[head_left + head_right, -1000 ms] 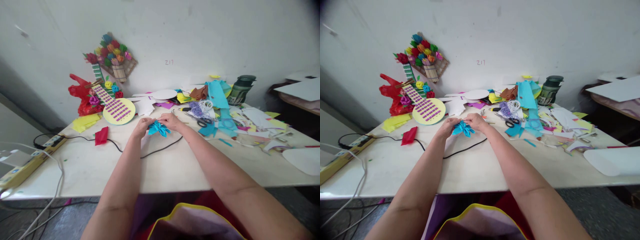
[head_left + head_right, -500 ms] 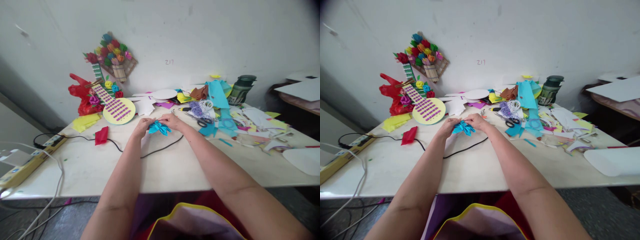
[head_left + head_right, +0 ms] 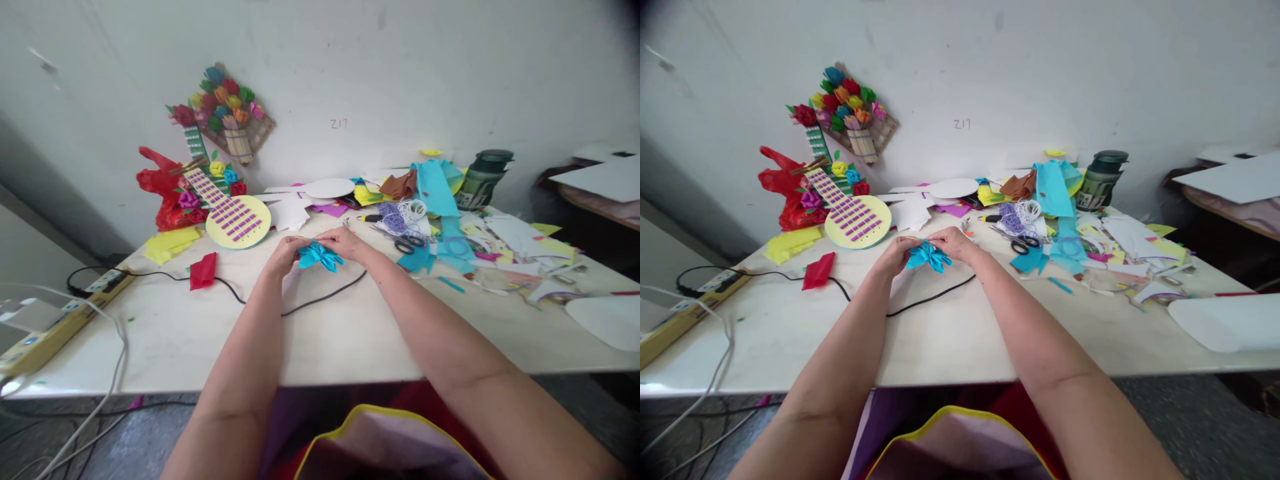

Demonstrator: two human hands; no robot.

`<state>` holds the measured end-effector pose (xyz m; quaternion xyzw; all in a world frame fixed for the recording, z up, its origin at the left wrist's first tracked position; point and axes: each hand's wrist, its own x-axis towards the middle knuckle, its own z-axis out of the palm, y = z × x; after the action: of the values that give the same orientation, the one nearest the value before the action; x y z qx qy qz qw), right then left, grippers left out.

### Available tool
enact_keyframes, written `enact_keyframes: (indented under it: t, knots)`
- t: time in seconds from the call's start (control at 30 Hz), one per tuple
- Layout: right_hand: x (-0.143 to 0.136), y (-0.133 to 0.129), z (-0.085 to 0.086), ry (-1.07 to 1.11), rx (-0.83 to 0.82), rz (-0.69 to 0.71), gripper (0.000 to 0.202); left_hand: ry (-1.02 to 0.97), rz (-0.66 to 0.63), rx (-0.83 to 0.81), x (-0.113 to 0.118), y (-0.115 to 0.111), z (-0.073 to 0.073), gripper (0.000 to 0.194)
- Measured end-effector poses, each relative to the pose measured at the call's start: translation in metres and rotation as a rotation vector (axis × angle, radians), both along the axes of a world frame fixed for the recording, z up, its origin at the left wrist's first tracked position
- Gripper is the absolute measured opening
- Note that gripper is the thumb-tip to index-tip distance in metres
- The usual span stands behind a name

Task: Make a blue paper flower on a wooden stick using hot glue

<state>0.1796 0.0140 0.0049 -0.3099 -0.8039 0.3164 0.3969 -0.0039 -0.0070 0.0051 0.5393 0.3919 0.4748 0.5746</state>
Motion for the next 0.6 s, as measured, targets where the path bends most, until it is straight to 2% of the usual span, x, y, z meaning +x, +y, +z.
enact_keyframes:
  t: [0.4, 0.6]
  knots:
    - [0.0019, -0.0019, 0.0006, -0.034, -0.020, -0.074, 0.029, 0.123, -0.061, 0.072, 0.0002, -0.0021, 0.0015, 0.024]
    - [0.0011, -0.0008, -0.0013, -0.024, 0.009, -0.079, 0.027, 0.082, -0.072, 0.067, 0.0001, -0.0020, 0.0014, 0.023]
